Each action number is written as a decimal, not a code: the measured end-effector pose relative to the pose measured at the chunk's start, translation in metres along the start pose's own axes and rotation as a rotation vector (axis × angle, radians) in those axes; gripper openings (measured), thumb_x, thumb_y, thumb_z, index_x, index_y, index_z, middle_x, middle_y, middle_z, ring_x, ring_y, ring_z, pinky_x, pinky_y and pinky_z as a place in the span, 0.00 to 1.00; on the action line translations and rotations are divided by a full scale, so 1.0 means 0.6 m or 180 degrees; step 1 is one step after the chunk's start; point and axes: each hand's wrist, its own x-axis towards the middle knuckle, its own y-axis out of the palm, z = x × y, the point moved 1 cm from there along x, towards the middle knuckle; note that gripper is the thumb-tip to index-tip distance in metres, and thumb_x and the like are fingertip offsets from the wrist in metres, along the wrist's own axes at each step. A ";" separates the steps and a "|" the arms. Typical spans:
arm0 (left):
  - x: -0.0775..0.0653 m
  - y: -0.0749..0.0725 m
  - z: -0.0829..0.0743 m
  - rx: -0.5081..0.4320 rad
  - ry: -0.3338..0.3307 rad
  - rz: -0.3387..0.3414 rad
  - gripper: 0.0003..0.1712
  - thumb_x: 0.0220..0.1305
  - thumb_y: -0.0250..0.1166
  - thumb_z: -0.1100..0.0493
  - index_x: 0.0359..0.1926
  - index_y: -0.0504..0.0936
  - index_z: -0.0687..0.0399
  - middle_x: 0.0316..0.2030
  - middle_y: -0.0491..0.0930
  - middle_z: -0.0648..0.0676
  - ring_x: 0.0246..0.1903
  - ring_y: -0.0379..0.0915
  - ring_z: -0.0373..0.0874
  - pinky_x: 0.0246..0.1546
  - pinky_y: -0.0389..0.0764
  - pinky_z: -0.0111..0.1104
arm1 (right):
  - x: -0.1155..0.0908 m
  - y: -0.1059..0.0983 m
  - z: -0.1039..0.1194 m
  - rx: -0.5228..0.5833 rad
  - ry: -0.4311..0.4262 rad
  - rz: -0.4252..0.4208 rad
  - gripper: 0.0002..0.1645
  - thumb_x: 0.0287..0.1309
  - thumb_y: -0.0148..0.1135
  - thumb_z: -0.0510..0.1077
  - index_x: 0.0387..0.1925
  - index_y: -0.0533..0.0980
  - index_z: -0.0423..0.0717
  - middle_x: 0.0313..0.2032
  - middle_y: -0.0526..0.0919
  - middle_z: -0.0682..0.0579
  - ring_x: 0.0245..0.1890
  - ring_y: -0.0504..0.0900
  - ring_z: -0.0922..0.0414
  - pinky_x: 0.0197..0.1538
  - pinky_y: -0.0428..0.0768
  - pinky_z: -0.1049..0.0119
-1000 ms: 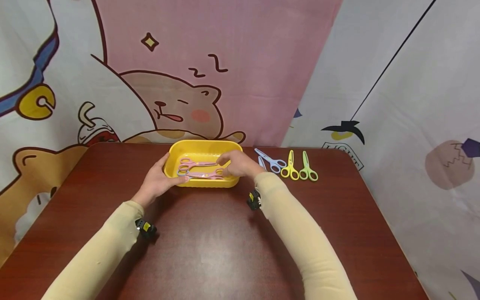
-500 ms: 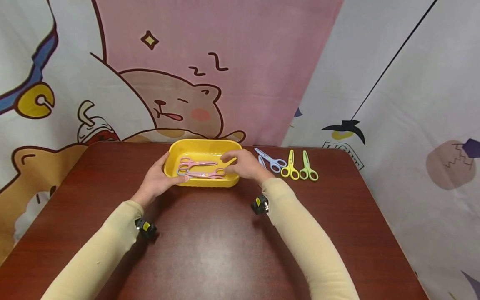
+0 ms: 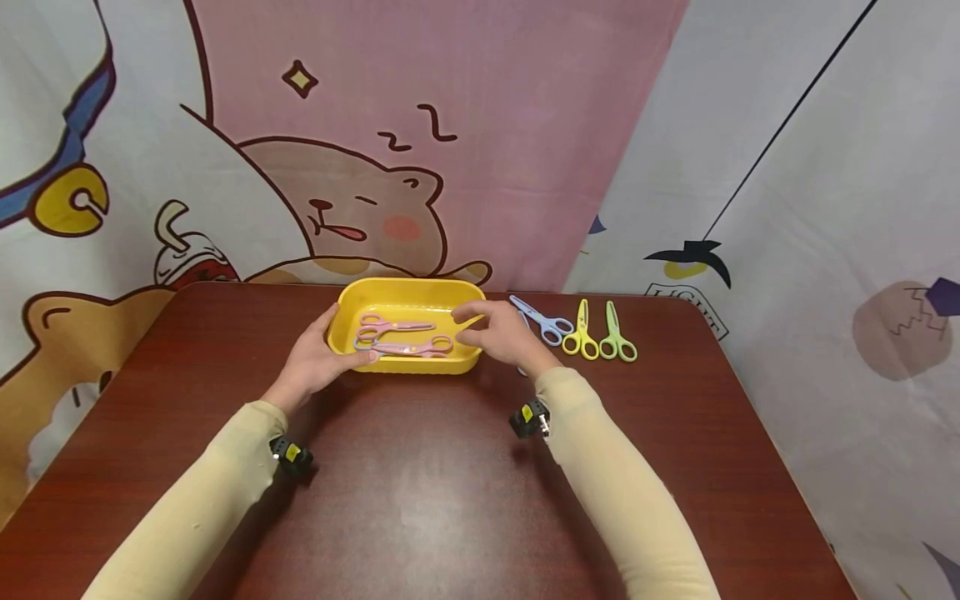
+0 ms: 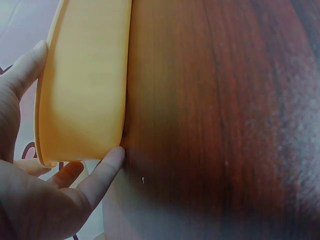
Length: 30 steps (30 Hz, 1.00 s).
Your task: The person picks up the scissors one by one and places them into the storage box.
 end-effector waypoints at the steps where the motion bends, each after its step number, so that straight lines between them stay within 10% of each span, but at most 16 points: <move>1: 0.000 0.000 0.001 0.0003 0.0002 -0.0001 0.71 0.51 0.83 0.44 0.84 0.45 0.49 0.71 0.63 0.64 0.63 0.65 0.59 0.70 0.67 0.50 | -0.002 0.000 0.000 0.0032 -0.0005 -0.0022 0.20 0.63 0.70 0.40 0.56 0.83 0.43 0.54 0.86 0.43 0.53 0.84 0.45 0.52 0.82 0.57; 19: 0.000 0.000 0.002 -0.0026 0.0061 -0.0012 0.72 0.49 0.83 0.41 0.84 0.46 0.47 0.69 0.65 0.63 0.62 0.65 0.58 0.69 0.67 0.50 | -0.036 -0.013 -0.028 0.0304 0.0115 -0.0386 0.21 0.62 0.71 0.36 0.57 0.82 0.37 0.54 0.86 0.41 0.55 0.82 0.42 0.56 0.80 0.51; 30: -0.002 -0.001 0.000 -0.0026 0.0034 0.0006 0.71 0.50 0.83 0.42 0.84 0.46 0.48 0.70 0.64 0.64 0.63 0.65 0.59 0.70 0.66 0.51 | -0.060 -0.018 -0.047 0.0467 0.0443 -0.0626 0.22 0.64 0.71 0.40 0.58 0.81 0.40 0.55 0.84 0.39 0.42 0.81 0.45 0.37 0.83 0.57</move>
